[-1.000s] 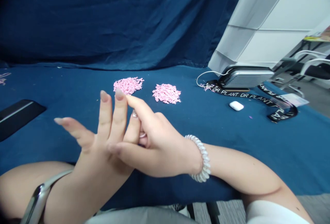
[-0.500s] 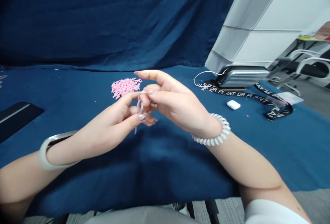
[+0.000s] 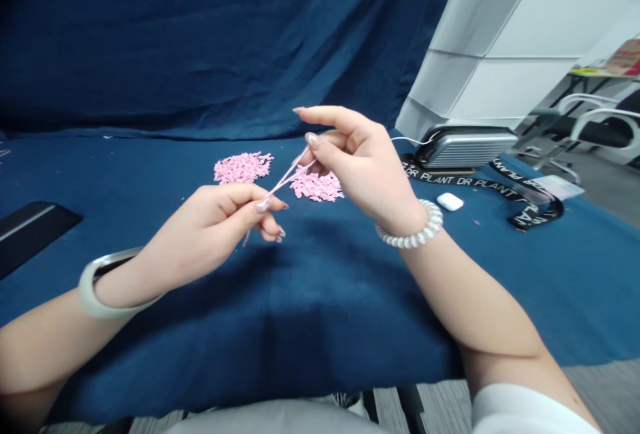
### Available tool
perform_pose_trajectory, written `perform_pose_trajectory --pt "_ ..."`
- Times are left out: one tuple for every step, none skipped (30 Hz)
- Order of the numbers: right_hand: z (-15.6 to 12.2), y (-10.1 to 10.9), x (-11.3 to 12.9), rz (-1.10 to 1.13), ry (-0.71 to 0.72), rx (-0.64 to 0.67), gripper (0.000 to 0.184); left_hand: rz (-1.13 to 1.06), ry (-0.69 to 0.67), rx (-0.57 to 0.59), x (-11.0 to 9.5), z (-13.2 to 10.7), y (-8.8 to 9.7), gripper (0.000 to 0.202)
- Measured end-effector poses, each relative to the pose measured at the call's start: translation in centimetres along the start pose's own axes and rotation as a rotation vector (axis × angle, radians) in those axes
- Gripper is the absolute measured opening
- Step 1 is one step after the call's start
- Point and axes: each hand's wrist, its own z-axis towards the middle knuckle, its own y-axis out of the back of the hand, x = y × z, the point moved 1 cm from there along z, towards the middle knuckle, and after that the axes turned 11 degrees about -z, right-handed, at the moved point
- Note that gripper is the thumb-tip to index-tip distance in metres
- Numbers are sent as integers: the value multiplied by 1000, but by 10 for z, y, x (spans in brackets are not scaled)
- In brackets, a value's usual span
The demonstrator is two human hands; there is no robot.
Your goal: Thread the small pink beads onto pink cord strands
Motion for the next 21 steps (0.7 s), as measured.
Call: perform_pose_trajectory --pt "1 1 -1 -47 28 -33 32 127 -80 -42 1 0 -1 29" --pt "1 2 -1 -88 57 -55 31 264 -175 -98 3 -1 -3 27" --pt "2 3 -1 -121 82 -63 31 401 -273 -163 5 -2 -5 24" --pt "2 3 -1 -148 102 -63 30 528 -369 -229 7 -3 -9 21" --pt "2 3 0 -172 118 -59 30 642 -445 -301 9 -6 -13 18" --pt "1 2 1 -194 129 -50 31 743 -499 -365 10 -8 -19 16" --pt "1 1 1 -214 138 -36 32 833 -537 -412 12 -12 -24 15" --pt "0 0 2 -234 147 -22 33 910 -561 -448 13 -16 -30 15" --pt "-2 -1 3 -255 157 -7 33 981 -563 -456 13 -20 -36 16" --pt "-3 -3 4 -278 170 11 34 1038 -552 -458 13 -24 -41 18" --pt "-5 -4 5 -302 186 32 34 1081 -533 -460 13 -28 -46 19" --pt "-6 -6 6 -328 202 52 33 1113 -507 -457 13 -31 -50 19" --pt "-7 -7 7 -357 218 69 32 1131 -479 -459 13 -34 -52 19" --pt "-9 -8 8 -385 235 84 32 1142 -449 -461 13 -36 -55 18" --pt "-10 -9 8 -410 250 97 32 1147 -418 -463 13 -38 -56 18" --pt "-11 -10 9 -435 263 105 32 1150 -388 -465 14 -39 -57 18" --pt "-11 -10 9 -458 273 111 32 1154 -361 -466 14 -40 -58 17" --pt "-11 -11 10 -479 280 115 32 1161 -339 -465 15 -40 -59 17" --pt "-12 -11 10 -497 285 118 32 1173 -324 -461 17 -41 -60 17" --pt "-12 -12 10 -513 288 126 32 1190 -314 -454 18 -41 -61 17" --pt "-12 -12 10 -526 290 137 32 1211 -308 -448 20 -42 -62 18"
